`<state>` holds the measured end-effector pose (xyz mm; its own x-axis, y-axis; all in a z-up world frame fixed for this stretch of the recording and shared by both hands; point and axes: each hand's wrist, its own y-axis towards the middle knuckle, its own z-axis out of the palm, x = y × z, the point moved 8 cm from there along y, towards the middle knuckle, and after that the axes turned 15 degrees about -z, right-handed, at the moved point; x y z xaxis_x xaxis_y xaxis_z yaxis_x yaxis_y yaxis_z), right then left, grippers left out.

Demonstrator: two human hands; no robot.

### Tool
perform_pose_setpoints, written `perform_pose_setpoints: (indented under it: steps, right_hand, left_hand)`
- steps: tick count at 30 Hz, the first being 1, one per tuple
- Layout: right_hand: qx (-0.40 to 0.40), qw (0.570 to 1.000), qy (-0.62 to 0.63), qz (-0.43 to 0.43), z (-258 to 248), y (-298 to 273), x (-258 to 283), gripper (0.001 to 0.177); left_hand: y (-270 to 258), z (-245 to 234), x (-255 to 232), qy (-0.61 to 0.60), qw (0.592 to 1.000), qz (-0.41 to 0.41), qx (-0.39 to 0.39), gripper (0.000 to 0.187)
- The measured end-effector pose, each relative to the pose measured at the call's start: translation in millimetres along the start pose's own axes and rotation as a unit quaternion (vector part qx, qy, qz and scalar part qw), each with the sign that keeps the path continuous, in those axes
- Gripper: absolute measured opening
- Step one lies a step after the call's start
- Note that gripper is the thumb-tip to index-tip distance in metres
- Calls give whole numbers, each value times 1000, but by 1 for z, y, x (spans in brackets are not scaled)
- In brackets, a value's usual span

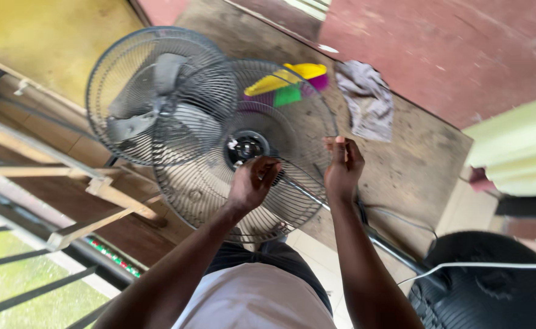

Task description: The person uses a screwdriver to repeatedly tighten screws on the central hub of a standing electric fan. The fan blades are removed, and the person works on the motor housing area while holding the fan steady with the other hand.

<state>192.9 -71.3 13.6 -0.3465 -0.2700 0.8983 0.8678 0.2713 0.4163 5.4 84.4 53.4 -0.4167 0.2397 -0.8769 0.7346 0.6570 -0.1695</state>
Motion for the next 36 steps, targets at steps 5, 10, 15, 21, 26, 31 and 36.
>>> perform_pose_setpoints:
  steps: [5,10,15,21,26,31,36]
  right_hand:
    - [127,989,57,60,116,-19,31,33]
    - [229,965,53,112,192,-54,32,34]
    - [270,952,16,141,251,-79,21,35]
    - [311,933,32,180,319,-108,6,33]
    - [323,926,2,193,343,-126,-5,30]
    - [270,939,-3,213,337,-135,-18,29]
    - [185,949,-10,254,305,-137,-29,28]
  left_hand:
    - [-9,-69,7,-5,995,-67,-79,44]
    - [-21,-142,28,-116,981,-45,-146,53]
    - [-23,-203,75,-114,975,-99,-163,55]
    - [-14,-256,146,-116,958,-209,-156,51]
    - [-2,-279,171,-106,961,-206,-149,43]
    - [11,-277,180,-109,972,-191,-84,41]
    - [26,-252,196,-25,975,-219,-27,57]
